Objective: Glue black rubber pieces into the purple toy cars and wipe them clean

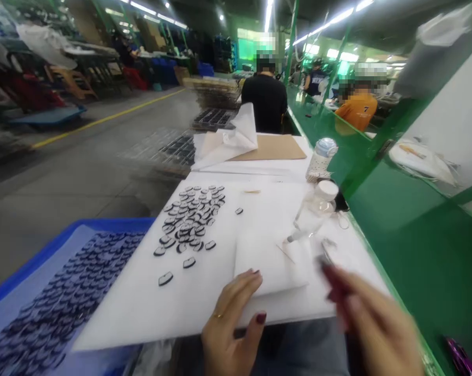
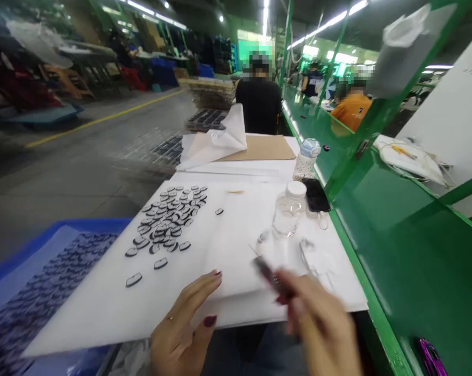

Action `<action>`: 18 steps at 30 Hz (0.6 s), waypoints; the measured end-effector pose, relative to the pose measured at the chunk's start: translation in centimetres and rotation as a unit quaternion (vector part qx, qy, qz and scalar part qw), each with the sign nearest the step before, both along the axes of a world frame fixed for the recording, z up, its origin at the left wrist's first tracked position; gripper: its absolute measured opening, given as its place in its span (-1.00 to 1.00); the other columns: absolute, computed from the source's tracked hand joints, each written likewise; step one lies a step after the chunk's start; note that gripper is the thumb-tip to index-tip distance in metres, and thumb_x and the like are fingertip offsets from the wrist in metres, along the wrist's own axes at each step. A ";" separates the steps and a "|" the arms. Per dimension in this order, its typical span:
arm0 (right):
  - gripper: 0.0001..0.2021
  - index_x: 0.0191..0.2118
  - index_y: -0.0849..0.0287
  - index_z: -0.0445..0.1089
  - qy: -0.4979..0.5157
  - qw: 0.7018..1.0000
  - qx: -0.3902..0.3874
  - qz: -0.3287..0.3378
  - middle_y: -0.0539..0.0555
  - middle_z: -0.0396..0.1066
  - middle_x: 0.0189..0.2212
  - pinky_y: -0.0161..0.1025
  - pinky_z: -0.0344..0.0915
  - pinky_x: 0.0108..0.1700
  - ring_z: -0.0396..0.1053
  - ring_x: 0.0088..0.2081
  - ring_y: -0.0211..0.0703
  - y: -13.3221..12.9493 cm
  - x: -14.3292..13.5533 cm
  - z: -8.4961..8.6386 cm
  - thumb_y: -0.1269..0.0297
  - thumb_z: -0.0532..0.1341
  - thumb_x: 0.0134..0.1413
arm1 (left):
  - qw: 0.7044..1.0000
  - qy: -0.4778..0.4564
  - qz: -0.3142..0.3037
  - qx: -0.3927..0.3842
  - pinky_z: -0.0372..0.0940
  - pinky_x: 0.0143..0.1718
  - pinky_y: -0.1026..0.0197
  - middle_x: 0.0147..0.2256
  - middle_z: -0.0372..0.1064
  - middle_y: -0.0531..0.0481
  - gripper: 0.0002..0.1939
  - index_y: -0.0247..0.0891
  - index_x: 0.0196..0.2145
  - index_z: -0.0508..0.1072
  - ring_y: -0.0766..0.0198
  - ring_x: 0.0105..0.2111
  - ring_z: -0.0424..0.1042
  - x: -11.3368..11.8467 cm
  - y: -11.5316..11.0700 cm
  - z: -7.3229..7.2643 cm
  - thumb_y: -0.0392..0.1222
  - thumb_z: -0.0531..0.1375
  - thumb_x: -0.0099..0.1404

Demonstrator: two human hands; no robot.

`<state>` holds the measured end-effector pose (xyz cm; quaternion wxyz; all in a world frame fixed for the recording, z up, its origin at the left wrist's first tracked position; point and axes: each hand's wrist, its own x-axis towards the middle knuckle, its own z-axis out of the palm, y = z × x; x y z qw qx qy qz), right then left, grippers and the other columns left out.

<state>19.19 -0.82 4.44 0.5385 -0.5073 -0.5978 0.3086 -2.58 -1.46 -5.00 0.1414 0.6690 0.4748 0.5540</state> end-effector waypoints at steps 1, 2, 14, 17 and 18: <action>-0.71 0.09 -0.14 0.55 0.015 0.996 -0.074 0.050 0.08 0.54 -0.33 -0.23 0.45 -0.37 0.44 -0.46 -0.18 -1.7 -1.3 -1.4 0.17 0.24 0.29 | 0.997 -0.063 -0.031 -0.033 0.46 0.10 0.05 0.07 0.52 -0.14 -0.64 -0.13 0.17 0.47 0.03 0.08 0.52 0.8 -0.5 0.6 -0.10 0.14 0.48; -0.68 0.14 -0.19 0.50 0.041 0.985 -0.137 0.100 0.07 0.54 -0.29 -0.21 0.49 -0.29 0.47 -0.39 -0.17 -2.7 -2.3 -2.7 0.15 0.23 0.31 | 0.988 -0.130 -0.058 -0.061 0.49 0.06 0.06 0.04 0.54 -0.15 -0.63 -0.13 0.16 0.48 0.03 0.03 0.55 1.6 -0.9 1.2 -0.03 0.10 0.50; -0.67 0.12 -0.08 0.52 0.291 0.887 -0.274 0.230 0.05 0.50 -0.40 -0.33 0.38 -0.40 0.40 -0.41 -0.26 -2.3 -4.9 -6.9 0.17 0.31 0.25 | 0.788 -0.505 -0.172 -0.306 0.40 -0.67 0.32 -0.35 0.59 -0.07 -0.67 -0.21 -0.16 0.63 0.39 -0.66 0.38 3.1 -0.9 2.8 0.10 0.31 0.33; -0.69 0.08 -0.05 0.55 0.290 0.893 -0.272 0.210 0.08 0.56 -0.36 -0.33 0.38 -0.44 0.40 -0.45 -0.27 -2.5 -5.2 -7.0 0.15 0.33 0.24 | 0.785 -0.510 -0.138 -0.325 0.37 -0.68 0.33 -0.34 0.60 -0.09 -0.63 -0.25 -0.23 0.64 0.39 -0.66 0.37 3.4 -0.9 3.3 0.13 0.36 0.26; -0.69 0.07 -0.04 0.56 0.289 0.895 -0.273 0.201 0.09 0.57 -0.35 -0.33 0.39 -0.45 0.40 -0.46 -0.27 -2.5 -5.2 -7.1 0.15 0.33 0.23 | 0.782 -0.511 -0.124 -0.333 0.36 -0.68 0.33 -0.36 0.59 -0.09 -0.62 -0.26 -0.24 0.64 0.38 -0.66 0.37 3.5 -0.9 3.4 0.14 0.38 0.24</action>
